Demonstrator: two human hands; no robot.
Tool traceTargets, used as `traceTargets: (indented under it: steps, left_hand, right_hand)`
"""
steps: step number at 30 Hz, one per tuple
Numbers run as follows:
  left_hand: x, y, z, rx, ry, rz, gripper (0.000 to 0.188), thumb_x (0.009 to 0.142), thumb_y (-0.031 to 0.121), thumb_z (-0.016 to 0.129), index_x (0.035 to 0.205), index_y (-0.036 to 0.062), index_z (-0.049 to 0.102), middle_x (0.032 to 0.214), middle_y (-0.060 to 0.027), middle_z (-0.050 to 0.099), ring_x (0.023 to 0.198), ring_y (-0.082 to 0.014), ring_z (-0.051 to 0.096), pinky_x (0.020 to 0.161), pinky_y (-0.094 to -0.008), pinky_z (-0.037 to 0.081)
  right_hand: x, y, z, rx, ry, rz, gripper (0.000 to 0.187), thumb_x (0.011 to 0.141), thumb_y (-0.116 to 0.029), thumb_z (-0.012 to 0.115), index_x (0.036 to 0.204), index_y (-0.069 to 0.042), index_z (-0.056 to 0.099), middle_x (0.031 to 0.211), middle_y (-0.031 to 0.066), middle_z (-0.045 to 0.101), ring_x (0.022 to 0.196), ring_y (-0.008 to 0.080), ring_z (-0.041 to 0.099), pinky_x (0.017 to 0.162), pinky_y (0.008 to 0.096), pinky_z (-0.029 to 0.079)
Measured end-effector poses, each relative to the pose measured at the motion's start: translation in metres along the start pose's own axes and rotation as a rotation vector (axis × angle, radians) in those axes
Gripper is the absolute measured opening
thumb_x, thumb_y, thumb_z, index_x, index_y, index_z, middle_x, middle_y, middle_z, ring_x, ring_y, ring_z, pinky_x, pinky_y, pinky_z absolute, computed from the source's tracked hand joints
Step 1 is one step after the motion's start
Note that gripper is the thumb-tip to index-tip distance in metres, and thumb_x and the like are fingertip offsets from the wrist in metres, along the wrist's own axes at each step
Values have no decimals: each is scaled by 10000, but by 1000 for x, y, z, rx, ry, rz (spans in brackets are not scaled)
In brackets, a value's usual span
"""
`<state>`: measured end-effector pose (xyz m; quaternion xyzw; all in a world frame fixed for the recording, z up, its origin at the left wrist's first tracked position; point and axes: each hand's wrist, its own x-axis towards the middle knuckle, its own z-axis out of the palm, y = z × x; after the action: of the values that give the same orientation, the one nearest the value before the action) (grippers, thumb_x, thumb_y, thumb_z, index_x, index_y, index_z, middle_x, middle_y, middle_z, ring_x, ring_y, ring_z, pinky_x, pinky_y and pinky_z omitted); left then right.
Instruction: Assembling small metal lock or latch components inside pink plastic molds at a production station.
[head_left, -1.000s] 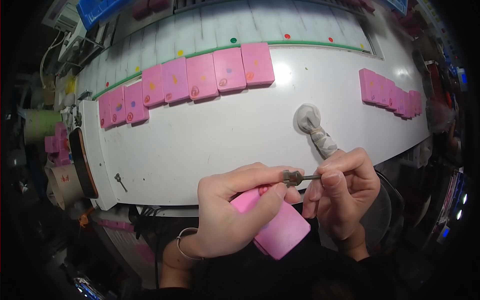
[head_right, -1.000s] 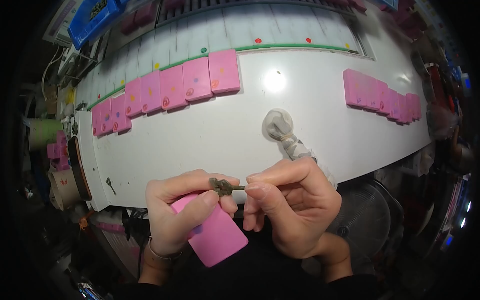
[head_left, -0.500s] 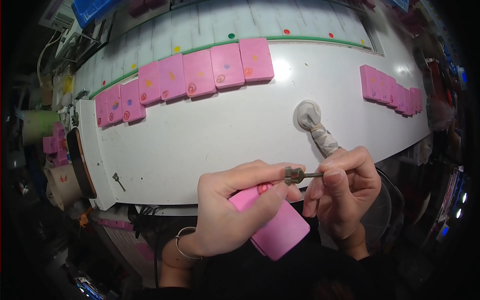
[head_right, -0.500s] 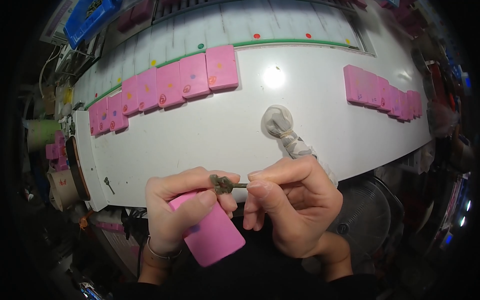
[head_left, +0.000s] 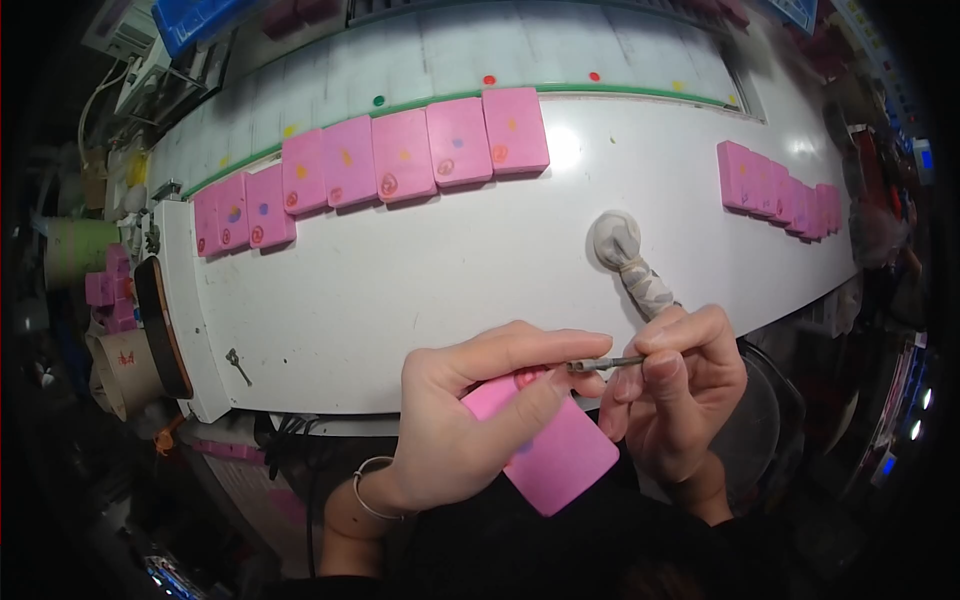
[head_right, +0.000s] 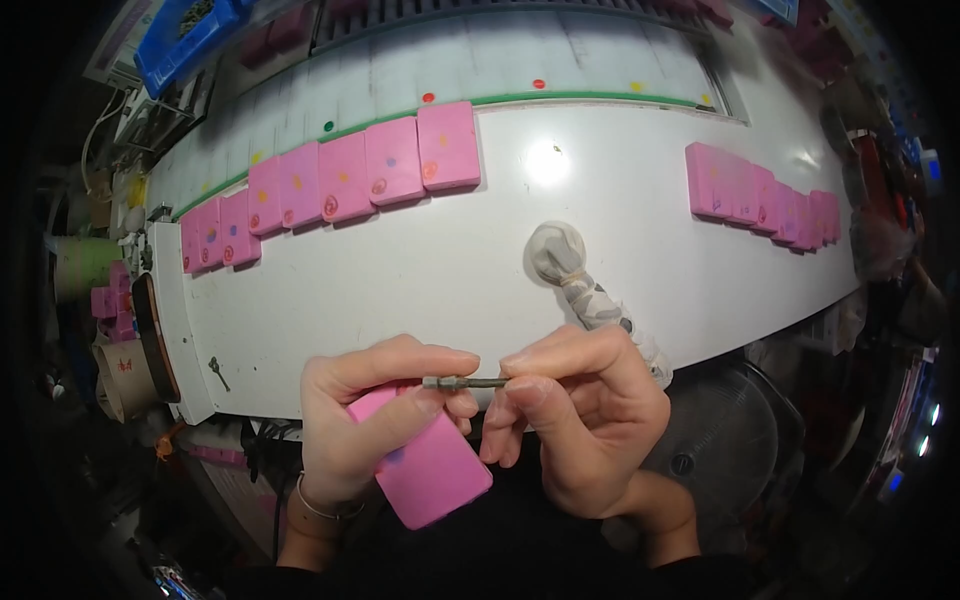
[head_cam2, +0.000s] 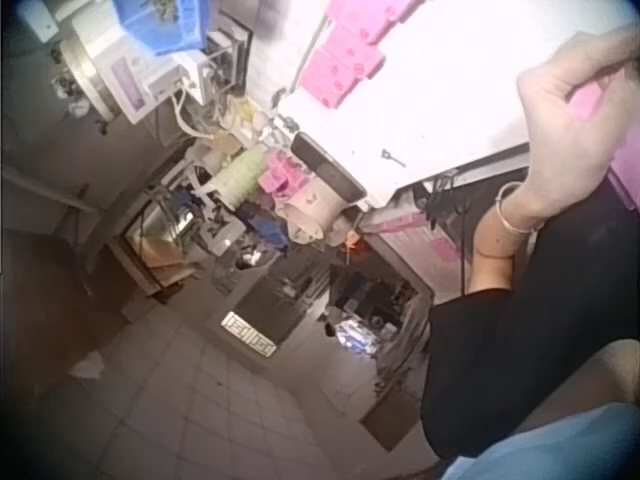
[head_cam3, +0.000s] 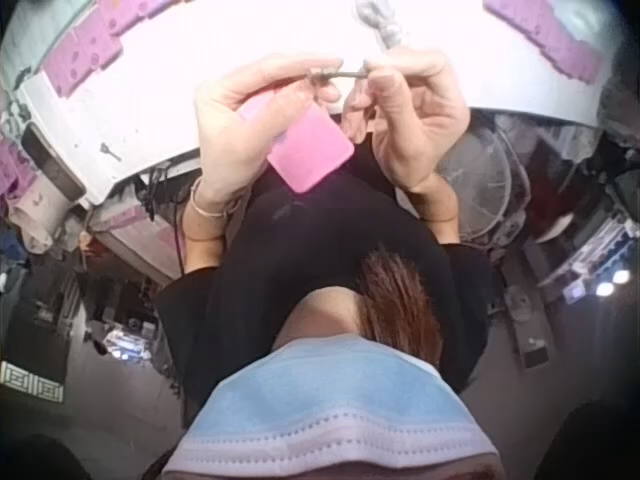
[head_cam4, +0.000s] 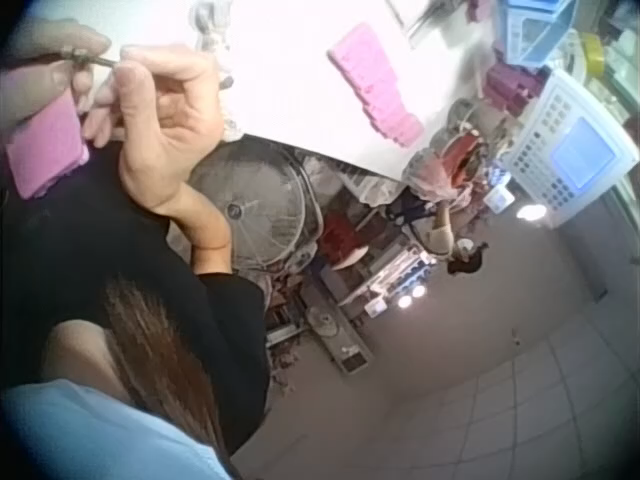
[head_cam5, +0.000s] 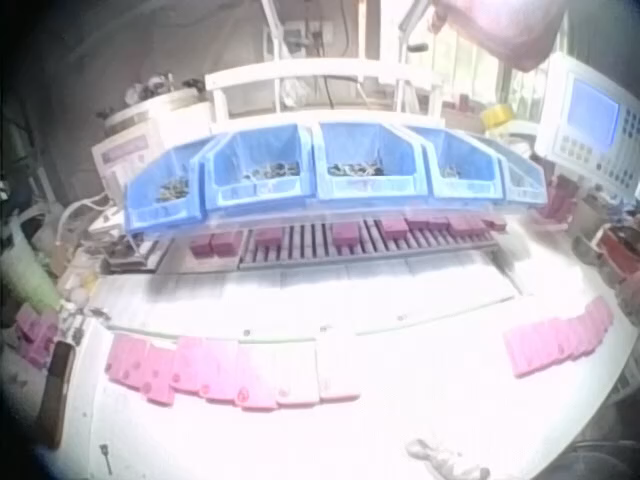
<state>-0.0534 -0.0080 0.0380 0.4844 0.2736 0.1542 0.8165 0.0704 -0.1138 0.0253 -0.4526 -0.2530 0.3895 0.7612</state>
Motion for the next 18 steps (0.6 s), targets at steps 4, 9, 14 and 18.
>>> traceTargets:
  steps: [4, 9, 14, 18]
  left_hand:
    - [-2, 3, 2, 85, 46, 3, 277, 798, 30, 511, 1031, -95, 593, 785, -119, 611, 697, -156, 602, 650, -249, 488]
    - [-6, 5, -1, 59, 89, -4, 290, 806, 54, 491, 1030, -101, 591, 808, -121, 595, 689, -159, 599, 634, -250, 481]
    - [-11, 4, -5, 45, 52, 26, 267, 840, 59, 502, 1053, -72, 596, 832, -98, 599, 737, -132, 575, 670, -237, 459]
    - [-12, 1, -7, 7, 23, 50, 245, 878, 57, 508, 1082, -42, 600, 860, -80, 606, 797, -106, 553, 727, -225, 441]
  right_hand:
    - [-1, 0, -3, -83, -72, -69, 87, 862, 84, 457, 948, 84, 467, 820, 199, 561, 590, 162, 600, 489, 217, 499]
    - [-5, -5, -1, -230, -82, -101, 100, 841, 113, 477, 936, 82, 487, 845, 209, 571, 630, 170, 617, 527, 214, 512]
    - [-6, -4, 1, -274, -73, -108, 110, 828, 131, 489, 928, 86, 500, 851, 208, 577, 635, 169, 622, 535, 211, 516]
    - [-6, -4, 1, -333, -88, -128, 125, 826, 134, 489, 941, 87, 503, 852, 204, 578, 639, 166, 622, 540, 209, 519]
